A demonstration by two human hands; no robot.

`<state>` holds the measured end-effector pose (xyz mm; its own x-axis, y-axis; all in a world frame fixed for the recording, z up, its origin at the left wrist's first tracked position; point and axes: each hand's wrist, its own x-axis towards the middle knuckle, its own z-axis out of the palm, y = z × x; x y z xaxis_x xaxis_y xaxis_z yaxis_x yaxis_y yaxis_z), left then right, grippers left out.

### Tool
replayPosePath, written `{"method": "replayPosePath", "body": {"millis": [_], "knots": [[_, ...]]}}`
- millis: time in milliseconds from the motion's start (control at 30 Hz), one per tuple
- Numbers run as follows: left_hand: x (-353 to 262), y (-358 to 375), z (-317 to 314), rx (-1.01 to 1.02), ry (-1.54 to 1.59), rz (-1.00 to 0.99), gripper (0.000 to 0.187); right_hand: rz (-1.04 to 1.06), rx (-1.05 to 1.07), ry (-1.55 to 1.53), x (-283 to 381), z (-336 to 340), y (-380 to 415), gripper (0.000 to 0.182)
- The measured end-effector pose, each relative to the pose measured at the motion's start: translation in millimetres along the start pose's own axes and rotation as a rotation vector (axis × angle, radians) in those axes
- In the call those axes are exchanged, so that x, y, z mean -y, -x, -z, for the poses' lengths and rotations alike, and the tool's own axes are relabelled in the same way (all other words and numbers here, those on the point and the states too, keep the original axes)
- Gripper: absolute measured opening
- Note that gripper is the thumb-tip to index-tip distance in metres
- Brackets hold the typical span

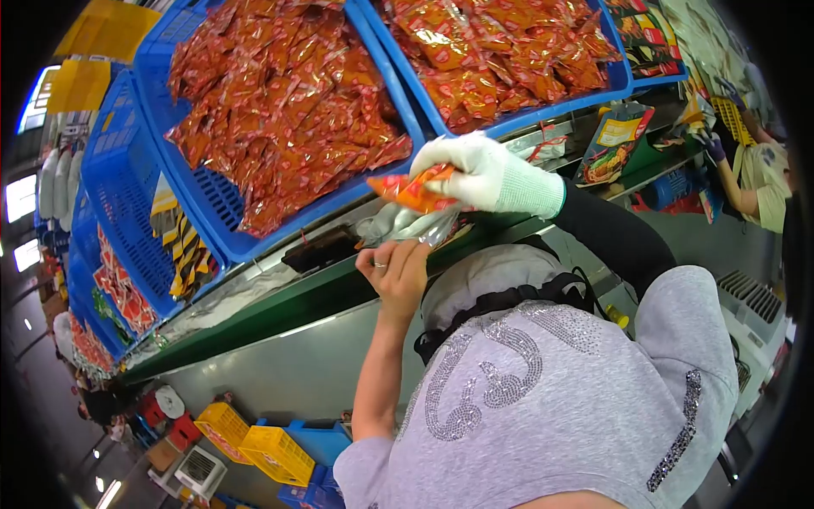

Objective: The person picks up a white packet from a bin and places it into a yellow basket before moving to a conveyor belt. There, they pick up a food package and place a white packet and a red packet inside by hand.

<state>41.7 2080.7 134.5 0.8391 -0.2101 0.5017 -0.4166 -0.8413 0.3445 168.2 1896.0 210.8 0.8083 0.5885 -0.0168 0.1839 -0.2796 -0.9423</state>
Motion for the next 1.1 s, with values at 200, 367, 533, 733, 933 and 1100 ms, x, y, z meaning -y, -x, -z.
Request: {"method": "replayPosePath", "body": {"millis": [200, 367, 533, 733, 933, 1100], "knots": [[-5.5, 21.4, 35.4, -0.032, 0.173, -0.083, 0.014, -0.114, 1.041, 0.356, -2.0, -80.7, -40.6, 0.016], [-5.6, 41.8, 56.3, 0.173, 0.208, 0.008, 0.013, 0.263, 1.058, 0.629, -54.1, -150.7, -24.1, 0.021], [40.2, 21.5, 119.9, 0.098, 0.079, 0.081, 0.017, 0.340, 0.481, -0.139, 52.9, -69.6, -47.5, 0.014], [153.9, -78.5, 257.9, -0.236, -0.352, 0.103, 0.005, 0.066, -0.746, 0.853, -51.7, 62.9, -104.6, 0.050], [269.6, -193.2, 335.1, -0.533, -0.484, 0.134, 0.011, -0.321, -0.730, 0.848, -119.6, 80.2, -96.1, 0.055], [363.6, -188.8, 284.6, -0.275, -0.734, -0.007, 0.025, -0.332, -0.640, 0.562, -99.6, 78.6, -85.9, 0.031]]}}
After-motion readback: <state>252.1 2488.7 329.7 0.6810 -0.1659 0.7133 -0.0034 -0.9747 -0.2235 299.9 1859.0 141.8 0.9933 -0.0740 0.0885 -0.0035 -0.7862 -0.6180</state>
